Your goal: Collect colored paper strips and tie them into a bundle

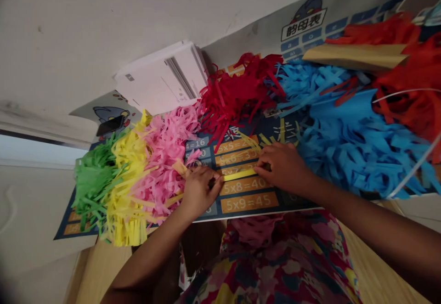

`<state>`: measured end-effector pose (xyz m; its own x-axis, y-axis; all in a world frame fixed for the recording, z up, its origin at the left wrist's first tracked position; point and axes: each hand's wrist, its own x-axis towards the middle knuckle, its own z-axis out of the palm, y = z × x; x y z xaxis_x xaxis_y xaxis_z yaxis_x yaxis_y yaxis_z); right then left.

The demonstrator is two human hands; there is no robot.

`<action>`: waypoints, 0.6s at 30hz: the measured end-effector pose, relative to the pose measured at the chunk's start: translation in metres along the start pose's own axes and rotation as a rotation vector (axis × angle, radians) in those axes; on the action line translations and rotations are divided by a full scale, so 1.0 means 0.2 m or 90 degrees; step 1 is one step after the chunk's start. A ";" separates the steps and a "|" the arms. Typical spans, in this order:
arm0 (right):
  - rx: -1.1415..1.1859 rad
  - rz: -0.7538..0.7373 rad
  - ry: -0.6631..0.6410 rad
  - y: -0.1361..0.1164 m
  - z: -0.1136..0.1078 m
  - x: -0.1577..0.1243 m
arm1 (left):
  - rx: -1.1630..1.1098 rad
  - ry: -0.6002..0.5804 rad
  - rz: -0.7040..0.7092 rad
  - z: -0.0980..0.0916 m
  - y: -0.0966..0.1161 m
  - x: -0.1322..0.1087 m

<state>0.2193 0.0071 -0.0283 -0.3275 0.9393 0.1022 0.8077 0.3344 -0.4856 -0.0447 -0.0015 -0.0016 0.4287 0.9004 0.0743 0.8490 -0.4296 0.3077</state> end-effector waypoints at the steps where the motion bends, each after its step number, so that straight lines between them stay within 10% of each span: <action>1: -0.007 0.007 -0.006 -0.01 0.00 0.01 | 0.004 -0.001 -0.001 0.00 0.00 0.00; 7: -0.096 0.018 0.024 -0.06 -0.03 0.01 | 0.101 0.021 0.063 0.00 0.02 -0.01; 12: -0.150 -0.245 0.094 -0.13 -0.08 -0.03 | 0.221 0.065 0.317 -0.03 0.05 -0.02; 18: -0.244 -0.353 0.068 -0.17 -0.04 0.00 | 0.189 0.071 0.314 -0.03 0.10 0.02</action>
<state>0.1961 -0.0033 -0.0060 -0.7092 0.6164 0.3422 0.6571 0.7538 0.0038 -0.0278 -0.0051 0.0112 0.7734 0.5841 0.2461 0.6146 -0.7861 -0.0658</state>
